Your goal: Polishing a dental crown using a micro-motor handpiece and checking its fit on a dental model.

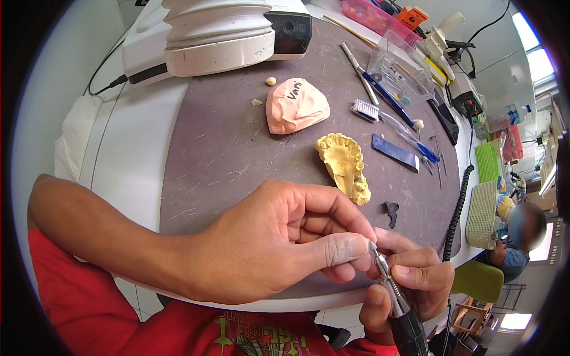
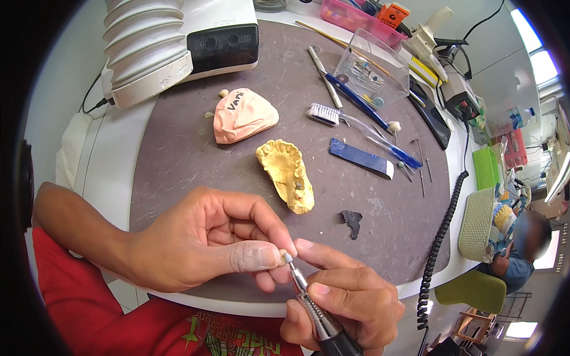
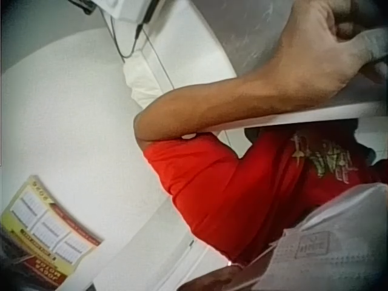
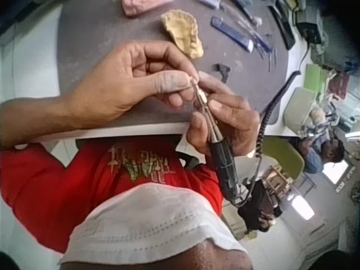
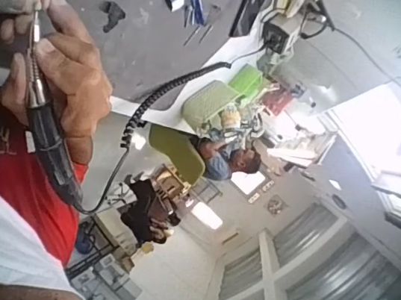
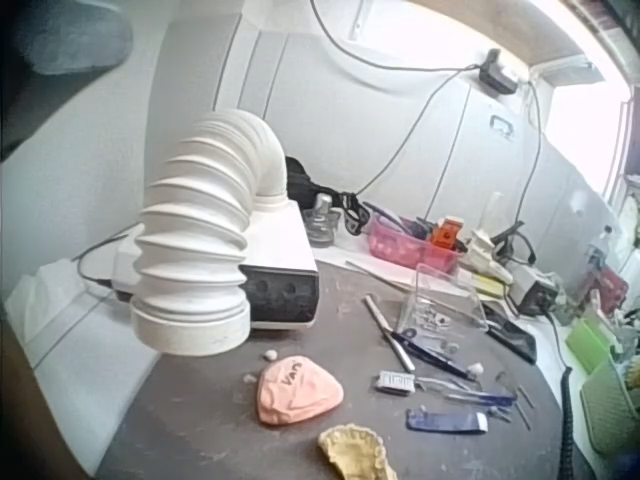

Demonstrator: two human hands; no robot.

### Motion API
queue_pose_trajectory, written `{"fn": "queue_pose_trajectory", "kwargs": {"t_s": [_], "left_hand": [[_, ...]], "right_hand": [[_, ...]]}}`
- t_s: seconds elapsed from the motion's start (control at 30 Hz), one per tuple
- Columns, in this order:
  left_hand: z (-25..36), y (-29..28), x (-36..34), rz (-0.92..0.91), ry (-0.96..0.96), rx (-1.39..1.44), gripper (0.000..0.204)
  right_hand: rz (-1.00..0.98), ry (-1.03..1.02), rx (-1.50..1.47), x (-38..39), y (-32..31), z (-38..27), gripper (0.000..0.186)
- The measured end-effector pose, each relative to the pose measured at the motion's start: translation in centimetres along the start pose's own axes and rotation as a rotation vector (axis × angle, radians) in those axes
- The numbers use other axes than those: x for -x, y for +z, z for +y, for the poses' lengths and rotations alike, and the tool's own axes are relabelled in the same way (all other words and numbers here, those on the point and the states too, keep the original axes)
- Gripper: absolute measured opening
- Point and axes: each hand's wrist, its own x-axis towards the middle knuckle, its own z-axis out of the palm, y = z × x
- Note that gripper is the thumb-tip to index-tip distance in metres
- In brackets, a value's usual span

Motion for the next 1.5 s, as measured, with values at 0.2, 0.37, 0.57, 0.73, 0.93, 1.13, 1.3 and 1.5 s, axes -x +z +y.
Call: {"fn": "queue_pose_trajectory", "kwargs": {"t_s": [0.2, 0.37, 0.57, 0.73, 0.93, 1.13, 1.3, 1.5], "left_hand": [[0.1, 0.0, 0.1, 0.013, 0.003, 0.0, 0.017], [0.2, 0.0, 0.2, 0.013, -0.004, 0.008, 0.016], [0.1, -0.1, 0.2, 0.014, -0.003, 0.014, 0.016], [0.1, 0.1, 0.2, 0.017, -0.004, 0.048, 0.015], [-0.1, 0.0, 0.1, 0.027, 0.003, 0.04, 0.014], [0.0, 0.2, 0.0, 0.017, 0.012, 0.028, 0.014], [-0.2, -0.1, 0.0, 0.002, 0.019, 0.027, 0.014], [0.0, 0.0, 0.1, 0.011, 0.011, 0.025, 0.014]], "right_hand": [[-0.068, 0.017, -0.042, -0.2, -0.5, 0.2, 0.036], [-0.011, -0.026, -0.011, 0.0, 0.2, 0.1, 0.036], [-0.037, -0.03, -0.009, 0.0, -0.1, 0.2, 0.037], [-0.04, -0.011, -0.035, 0.0, -0.1, 0.0, 0.037], [-0.091, 0.002, -0.062, 0.2, -0.5, 0.5, 0.035], [-0.119, -0.005, -0.046, -0.1, -1.0, 0.4, 0.034], [-0.109, -0.005, -0.056, 0.1, -0.7, 0.5, 0.034], [-0.134, -0.005, -0.04, -0.2, -1.0, 0.3, 0.035]]}}
